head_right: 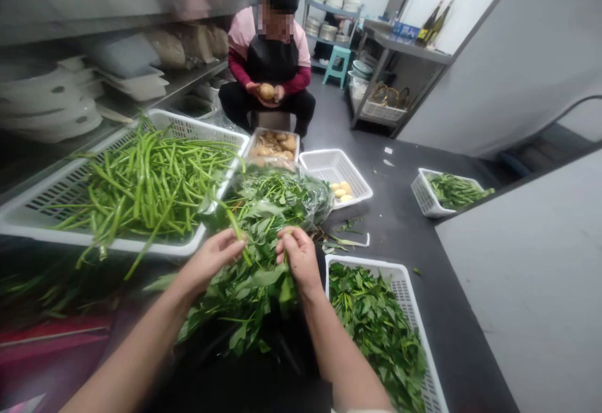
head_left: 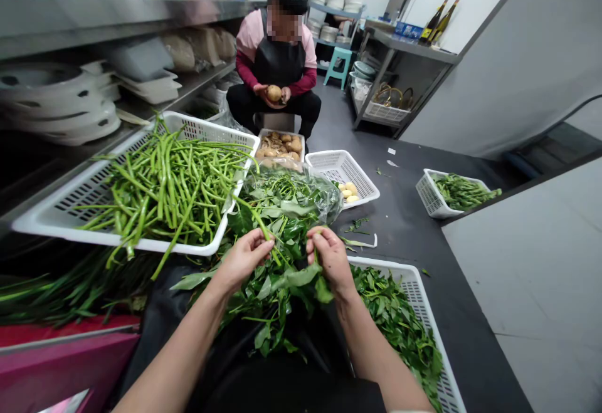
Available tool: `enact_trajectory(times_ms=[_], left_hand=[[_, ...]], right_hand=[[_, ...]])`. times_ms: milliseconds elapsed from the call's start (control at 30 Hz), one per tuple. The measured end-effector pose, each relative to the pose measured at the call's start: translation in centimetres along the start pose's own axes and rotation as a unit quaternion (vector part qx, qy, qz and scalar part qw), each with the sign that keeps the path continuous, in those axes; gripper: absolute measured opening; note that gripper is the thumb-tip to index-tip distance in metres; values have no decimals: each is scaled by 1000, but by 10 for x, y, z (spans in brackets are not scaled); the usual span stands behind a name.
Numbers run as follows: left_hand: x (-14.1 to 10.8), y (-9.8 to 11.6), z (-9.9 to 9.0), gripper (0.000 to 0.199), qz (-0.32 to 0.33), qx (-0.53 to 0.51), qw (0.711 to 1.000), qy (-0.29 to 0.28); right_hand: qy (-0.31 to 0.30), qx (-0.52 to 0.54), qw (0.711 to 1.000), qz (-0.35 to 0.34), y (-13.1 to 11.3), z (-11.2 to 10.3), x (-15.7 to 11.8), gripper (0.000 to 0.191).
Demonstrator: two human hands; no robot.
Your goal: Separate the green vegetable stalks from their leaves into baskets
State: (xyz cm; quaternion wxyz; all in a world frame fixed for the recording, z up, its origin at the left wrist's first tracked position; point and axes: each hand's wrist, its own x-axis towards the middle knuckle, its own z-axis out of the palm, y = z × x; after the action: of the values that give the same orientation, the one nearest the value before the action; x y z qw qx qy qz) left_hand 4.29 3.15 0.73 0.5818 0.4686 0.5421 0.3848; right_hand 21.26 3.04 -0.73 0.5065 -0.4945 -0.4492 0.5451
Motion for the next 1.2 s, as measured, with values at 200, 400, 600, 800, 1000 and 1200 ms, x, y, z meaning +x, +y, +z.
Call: enact_trajectory(times_ms=[200,400,600,800,1000,1200], left_hand=[[-10,4,0,20,50,117,991,-37],[-6,4,-12,22,-43,13,998,36],[9,-16,16,16,-187,-382,903,65],[8,-20,9,16,-243,-382,890,-45],[6,-20,2,14,-218,-268,933,-98],[9,-30,12,32,-179,-138,974,-8]], right_hand=[[-127,-303,941,-85,-13,26,9,17],[-130,-467,865,-128,5,34,2,27],[-102,-467,803,-355,4,37,-20,31],[91,-431,817,-372,-38,-42,-37,29],[164,-555,812,-83,-2,-157,-48,20],[-133,-179,968,112,-2,-74,-70,36]])
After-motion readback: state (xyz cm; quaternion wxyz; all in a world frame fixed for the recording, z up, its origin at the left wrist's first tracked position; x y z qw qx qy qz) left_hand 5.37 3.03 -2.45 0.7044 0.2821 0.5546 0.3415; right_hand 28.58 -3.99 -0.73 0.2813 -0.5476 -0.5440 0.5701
